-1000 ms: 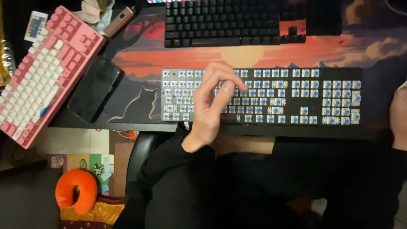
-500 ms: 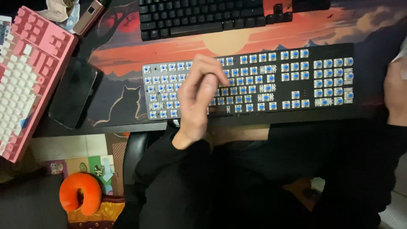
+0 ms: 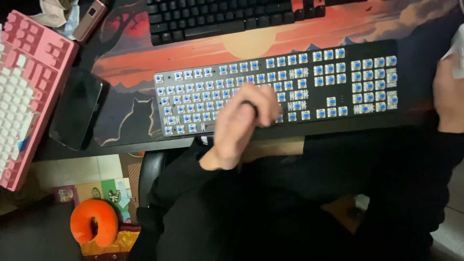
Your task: Adjusting mechanical keyboard switches using a specialized tool
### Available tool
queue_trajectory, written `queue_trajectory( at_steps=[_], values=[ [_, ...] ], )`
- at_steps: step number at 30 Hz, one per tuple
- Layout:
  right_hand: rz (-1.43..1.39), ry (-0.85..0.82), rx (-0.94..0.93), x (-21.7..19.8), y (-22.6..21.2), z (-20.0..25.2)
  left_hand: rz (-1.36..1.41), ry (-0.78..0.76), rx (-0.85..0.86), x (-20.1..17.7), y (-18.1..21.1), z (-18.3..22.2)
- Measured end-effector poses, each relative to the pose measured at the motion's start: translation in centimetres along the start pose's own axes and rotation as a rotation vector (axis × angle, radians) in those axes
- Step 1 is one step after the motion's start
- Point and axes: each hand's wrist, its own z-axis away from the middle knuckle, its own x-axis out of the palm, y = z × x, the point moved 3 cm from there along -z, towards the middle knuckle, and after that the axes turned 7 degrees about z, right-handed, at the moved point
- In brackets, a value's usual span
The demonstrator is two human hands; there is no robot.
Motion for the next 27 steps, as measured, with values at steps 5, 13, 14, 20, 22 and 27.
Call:
queue_trajectory(
  at_steps=[5, 13, 14, 20, 22, 27],
  values=[
    [-0.195, 0.010, 0.037, -0.7, -1.1, 0.2, -0.056, -0.032, -0.153, 0.8, -0.5, -0.4],
    [-0.328, -0.065, 0.079, -9.2, -6.0, 0.2, -0.063, -0.028, -0.040, 0.0, -2.3, -0.1],
    [-0.344, -0.039, 0.064, -11.4, -9.5, -1.6, -0.091, -0.045, -0.097, 0.1, -1.8, -0.2],
    [-0.396, 0.092, -0.066, -17.1, -16.3, -5.1, -0.164, -0.061, -0.145, 0.0, -2.7, 0.0],
    [-0.337, 0.080, -0.039, -17.5, -16.5, -5.1, -0.211, -0.061, -0.159, -0.2, -3.1, 0.2],
    [-0.216, 0.260, -0.162, -17.8, -16.6, -5.1, -0.112, -0.071, -0.109, 0.7, -3.3, 0.0]
  ],
)
